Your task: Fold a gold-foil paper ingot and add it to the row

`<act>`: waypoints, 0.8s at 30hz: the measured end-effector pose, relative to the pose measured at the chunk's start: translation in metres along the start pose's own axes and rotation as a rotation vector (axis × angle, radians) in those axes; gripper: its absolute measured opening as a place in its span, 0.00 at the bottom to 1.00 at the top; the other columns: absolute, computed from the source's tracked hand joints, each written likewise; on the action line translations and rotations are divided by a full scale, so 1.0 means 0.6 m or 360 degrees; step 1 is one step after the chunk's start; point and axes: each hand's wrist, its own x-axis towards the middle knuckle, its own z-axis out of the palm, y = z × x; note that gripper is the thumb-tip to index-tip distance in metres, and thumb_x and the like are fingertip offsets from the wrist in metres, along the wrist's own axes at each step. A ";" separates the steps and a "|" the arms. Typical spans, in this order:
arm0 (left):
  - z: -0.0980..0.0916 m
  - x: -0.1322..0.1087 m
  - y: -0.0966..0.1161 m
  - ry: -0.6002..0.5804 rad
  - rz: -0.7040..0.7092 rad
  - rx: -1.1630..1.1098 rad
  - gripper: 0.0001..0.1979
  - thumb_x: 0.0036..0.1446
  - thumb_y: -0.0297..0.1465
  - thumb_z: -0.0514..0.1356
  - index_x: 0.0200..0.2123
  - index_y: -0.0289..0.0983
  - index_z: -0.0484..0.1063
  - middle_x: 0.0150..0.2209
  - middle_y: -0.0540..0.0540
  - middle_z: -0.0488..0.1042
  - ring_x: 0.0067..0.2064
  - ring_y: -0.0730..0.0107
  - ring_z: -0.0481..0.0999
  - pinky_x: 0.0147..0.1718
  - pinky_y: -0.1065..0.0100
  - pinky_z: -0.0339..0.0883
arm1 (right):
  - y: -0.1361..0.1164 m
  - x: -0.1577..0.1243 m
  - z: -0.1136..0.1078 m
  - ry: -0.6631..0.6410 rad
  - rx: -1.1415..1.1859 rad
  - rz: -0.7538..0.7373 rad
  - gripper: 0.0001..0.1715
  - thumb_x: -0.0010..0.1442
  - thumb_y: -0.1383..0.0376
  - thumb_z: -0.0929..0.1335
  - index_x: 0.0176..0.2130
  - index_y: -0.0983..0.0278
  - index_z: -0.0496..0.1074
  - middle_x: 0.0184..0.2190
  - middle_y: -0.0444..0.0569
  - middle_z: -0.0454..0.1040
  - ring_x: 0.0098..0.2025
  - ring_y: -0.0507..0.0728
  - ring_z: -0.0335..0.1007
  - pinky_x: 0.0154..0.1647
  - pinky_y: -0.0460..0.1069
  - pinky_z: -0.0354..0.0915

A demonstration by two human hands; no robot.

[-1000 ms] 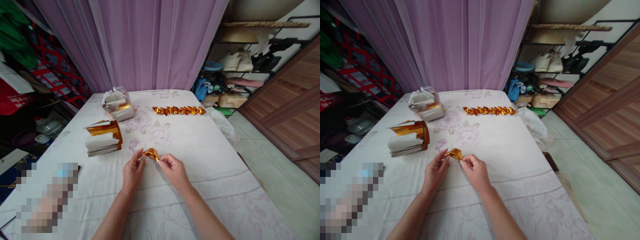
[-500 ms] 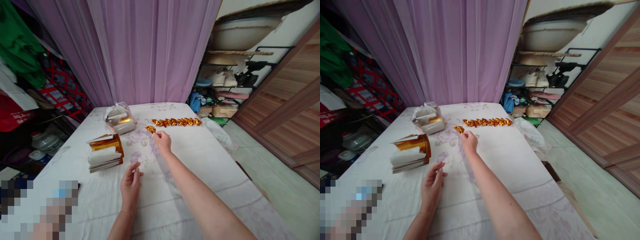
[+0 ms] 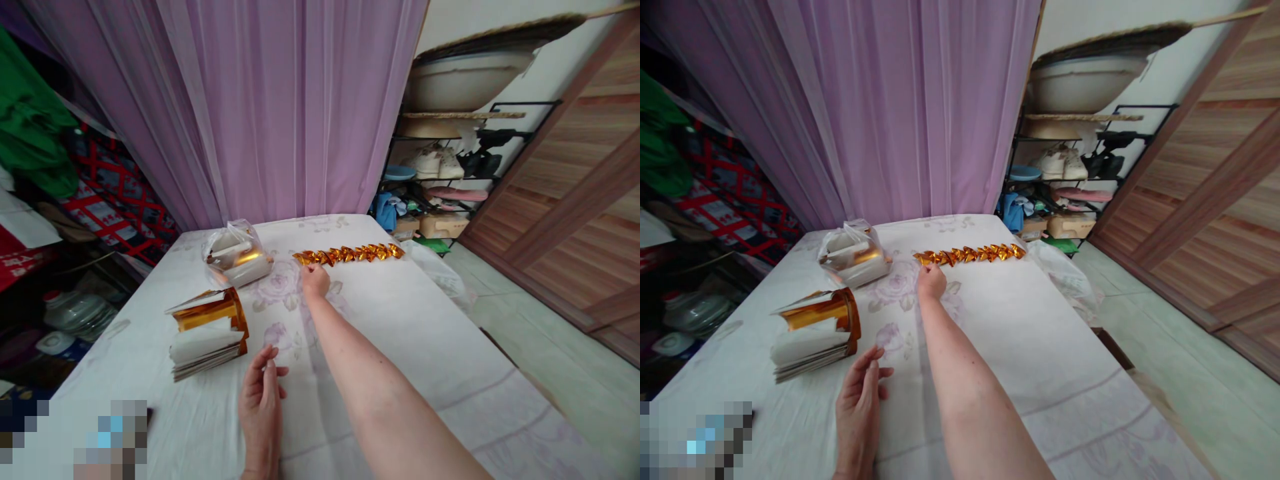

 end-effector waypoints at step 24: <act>0.001 0.003 -0.008 -0.0071 -0.0007 0.0029 0.25 0.51 0.49 0.65 0.44 0.37 0.75 0.45 0.39 0.79 0.31 0.70 0.77 0.18 0.75 0.64 | -0.009 0.015 0.026 0.0039 -0.0055 0.0096 0.14 0.59 0.65 0.65 0.36 0.61 0.81 0.34 0.54 0.80 0.37 0.61 0.75 0.36 0.51 0.65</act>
